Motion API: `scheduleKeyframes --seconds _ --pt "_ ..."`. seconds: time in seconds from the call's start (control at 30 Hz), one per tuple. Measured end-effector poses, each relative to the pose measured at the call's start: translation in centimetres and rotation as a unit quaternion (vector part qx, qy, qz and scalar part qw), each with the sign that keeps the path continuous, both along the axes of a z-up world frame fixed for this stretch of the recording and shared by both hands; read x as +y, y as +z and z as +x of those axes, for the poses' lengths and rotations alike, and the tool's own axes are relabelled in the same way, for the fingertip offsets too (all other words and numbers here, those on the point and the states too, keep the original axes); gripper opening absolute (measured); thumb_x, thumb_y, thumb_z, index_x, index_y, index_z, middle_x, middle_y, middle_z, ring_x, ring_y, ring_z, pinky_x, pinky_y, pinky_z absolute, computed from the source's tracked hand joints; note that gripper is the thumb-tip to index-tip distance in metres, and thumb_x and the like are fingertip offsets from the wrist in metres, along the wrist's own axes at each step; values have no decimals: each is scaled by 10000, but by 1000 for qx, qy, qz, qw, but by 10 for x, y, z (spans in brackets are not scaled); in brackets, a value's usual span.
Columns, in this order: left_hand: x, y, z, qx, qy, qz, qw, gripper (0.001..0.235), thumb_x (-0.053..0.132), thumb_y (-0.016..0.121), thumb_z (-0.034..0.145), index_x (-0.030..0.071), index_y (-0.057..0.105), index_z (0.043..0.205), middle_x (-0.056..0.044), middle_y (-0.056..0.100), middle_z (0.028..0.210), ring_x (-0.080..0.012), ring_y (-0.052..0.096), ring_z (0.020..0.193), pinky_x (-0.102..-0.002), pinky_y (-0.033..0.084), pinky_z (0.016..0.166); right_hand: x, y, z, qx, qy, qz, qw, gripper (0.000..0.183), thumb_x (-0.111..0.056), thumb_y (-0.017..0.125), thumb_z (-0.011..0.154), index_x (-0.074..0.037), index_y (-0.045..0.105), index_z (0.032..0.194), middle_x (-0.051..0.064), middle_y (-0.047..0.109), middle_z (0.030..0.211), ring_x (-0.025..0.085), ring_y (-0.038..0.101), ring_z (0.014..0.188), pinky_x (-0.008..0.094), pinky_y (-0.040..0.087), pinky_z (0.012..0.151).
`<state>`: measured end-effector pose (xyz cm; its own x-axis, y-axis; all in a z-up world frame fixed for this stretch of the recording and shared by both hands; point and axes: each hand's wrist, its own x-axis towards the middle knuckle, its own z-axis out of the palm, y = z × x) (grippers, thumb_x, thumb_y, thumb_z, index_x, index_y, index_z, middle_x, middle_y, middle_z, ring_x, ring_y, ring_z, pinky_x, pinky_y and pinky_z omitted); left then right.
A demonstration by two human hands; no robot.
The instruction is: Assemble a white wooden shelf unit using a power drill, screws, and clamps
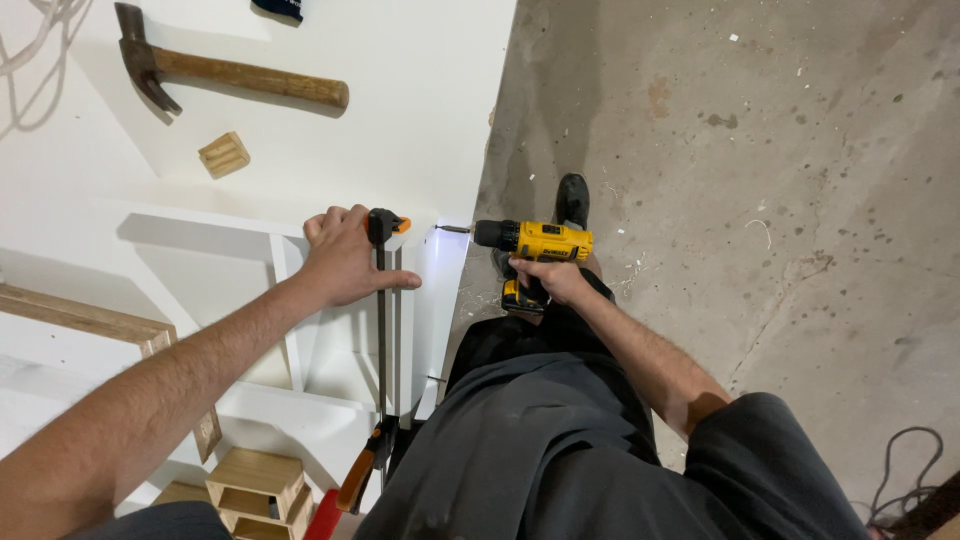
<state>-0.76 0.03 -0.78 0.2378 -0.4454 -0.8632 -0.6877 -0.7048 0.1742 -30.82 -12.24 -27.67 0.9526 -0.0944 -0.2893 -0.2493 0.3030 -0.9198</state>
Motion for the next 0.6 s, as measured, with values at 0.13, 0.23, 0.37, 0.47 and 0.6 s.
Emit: scheduleKeyframes --seconds 0.13,0.23,0.37,0.47,0.6 --pt "-1 -1 0 -4 0 8 1000 884 847 705 731 148 544 1248 -65 517 1204 -310 391 1309 -563 158 1147 1 -22 -6 -47 -20 -10 999 491 -134 557 1083 -96 689 612 -12 665 582 104 657 549 251 520 781" --pt "6 -3 -2 -14 -6 -5 1000 896 861 707 711 142 542 1219 -69 516 1206 -319 399 1301 -565 173 1144 -1 -34 -16 -143 -11 -179 973 366 -239 492 1112 -121 803 959 -35 742 745 112 714 708 241 532 817" --pt "12 -13 1 -23 -3 -10 1000 865 819 732 718 132 556 1213 -82 532 1197 -327 421 1298 -568 184 1140 23 -53 -24 -118 -102 -262 952 220 -149 630 972 -123 763 1145 39 758 937 189 733 878 321 557 883" --pt "17 -16 -3 -18 0 -15 1000 794 802 722 752 147 561 1170 -66 529 1161 -316 427 1276 -548 193 1123 60 -66 -51 -42 -191 -108 975 198 -82 872 797 -46 797 976 116 785 952 255 752 881 361 597 848" --pt "24 -19 1 -17 1 -37 999 790 801 725 748 138 546 1138 -72 518 1124 -329 435 1250 -550 203 1119 91 -80 -66 -121 -246 -178 945 340 -170 858 741 -4 746 1016 172 745 992 358 727 938 355 577 822"
